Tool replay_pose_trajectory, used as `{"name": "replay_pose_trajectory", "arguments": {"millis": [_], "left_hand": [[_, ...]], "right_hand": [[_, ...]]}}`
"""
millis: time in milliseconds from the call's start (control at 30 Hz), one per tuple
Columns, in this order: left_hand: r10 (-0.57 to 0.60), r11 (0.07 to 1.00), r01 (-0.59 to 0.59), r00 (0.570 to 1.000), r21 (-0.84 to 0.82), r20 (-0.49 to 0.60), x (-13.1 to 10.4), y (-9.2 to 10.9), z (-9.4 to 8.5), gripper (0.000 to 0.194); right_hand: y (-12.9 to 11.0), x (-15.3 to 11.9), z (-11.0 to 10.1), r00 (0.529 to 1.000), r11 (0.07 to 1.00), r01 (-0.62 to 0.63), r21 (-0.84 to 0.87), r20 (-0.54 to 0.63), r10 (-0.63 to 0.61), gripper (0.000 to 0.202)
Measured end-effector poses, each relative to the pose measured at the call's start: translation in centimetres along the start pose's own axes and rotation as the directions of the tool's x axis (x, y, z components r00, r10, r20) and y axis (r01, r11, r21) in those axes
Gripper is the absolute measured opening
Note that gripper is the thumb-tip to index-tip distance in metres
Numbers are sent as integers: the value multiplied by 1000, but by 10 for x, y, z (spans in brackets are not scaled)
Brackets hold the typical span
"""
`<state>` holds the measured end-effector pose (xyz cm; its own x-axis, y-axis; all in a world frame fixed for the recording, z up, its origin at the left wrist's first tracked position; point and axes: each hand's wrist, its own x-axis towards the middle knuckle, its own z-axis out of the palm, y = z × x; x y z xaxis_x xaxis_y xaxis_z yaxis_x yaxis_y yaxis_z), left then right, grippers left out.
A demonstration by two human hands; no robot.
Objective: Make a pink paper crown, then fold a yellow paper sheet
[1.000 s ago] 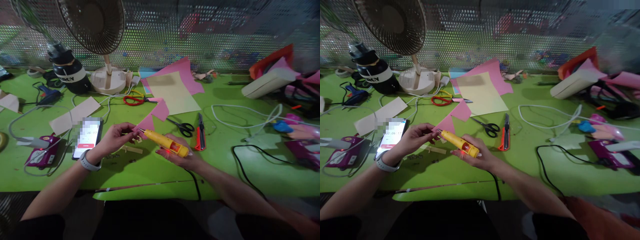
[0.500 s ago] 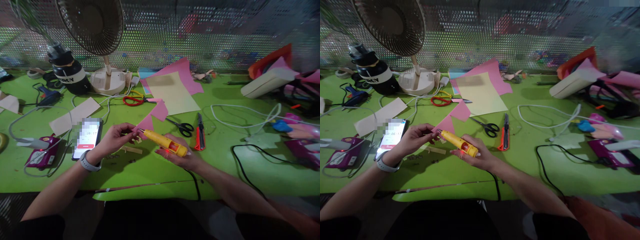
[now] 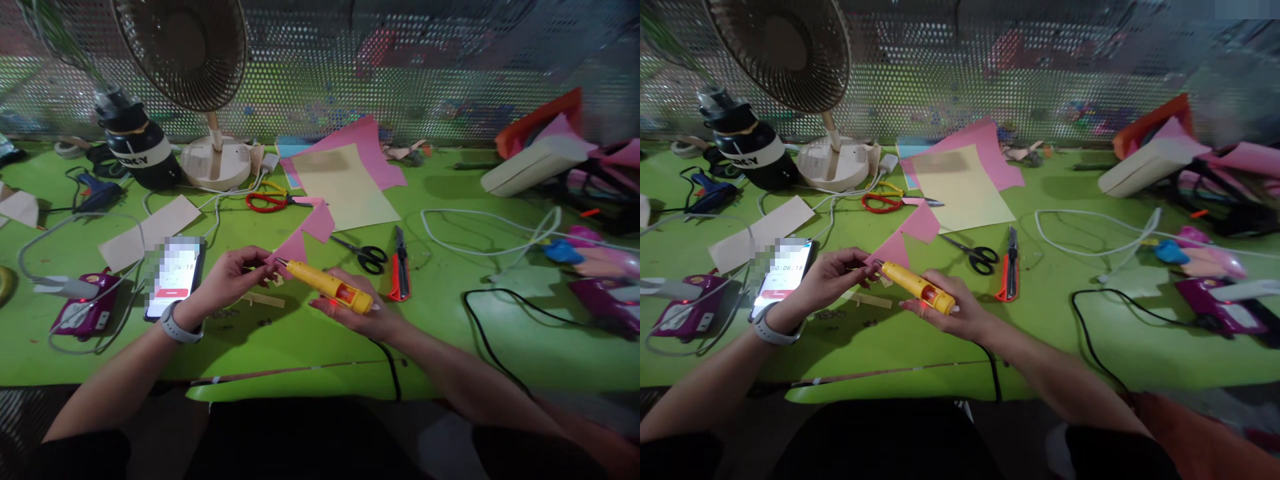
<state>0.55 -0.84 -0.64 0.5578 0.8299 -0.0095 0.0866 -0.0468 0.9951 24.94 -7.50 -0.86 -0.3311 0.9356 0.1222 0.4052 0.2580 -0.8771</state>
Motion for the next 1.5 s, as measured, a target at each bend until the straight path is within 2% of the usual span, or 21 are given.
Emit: {"name": "replay_pose_trajectory", "arguments": {"millis": [567,833,1033,1200,1400,1500], "left_hand": [[18,999,-18,1000,30,-6,1,-2,0,31],[28,999,-28,1000,26,-3,0,-2,0,30],[44,997,-44,999,65,-6,1,-4,0,31],[39,997,-39,999,69,2,1,-3,0,30],[36,998,-35,999,56,-10,0,-1,0,29],[34,998,-34,999,45,-9,0,-1,0,27]], "right_hand": [[0,-1,1,1000,1000,-21,1,-5,21,33],[-1,-1,1,1000,998,-30,53,12,29,34],[-1,-2,2,1000,1000,-8,-1,7,8,31],[-1,-1,1,999,999,-42,4,18,42,33],[1,-2,2,1000,1000,16,-26,-3,-16,29],[2,-2,3,1000,1000,6,-15,-7,-6,30]]}}
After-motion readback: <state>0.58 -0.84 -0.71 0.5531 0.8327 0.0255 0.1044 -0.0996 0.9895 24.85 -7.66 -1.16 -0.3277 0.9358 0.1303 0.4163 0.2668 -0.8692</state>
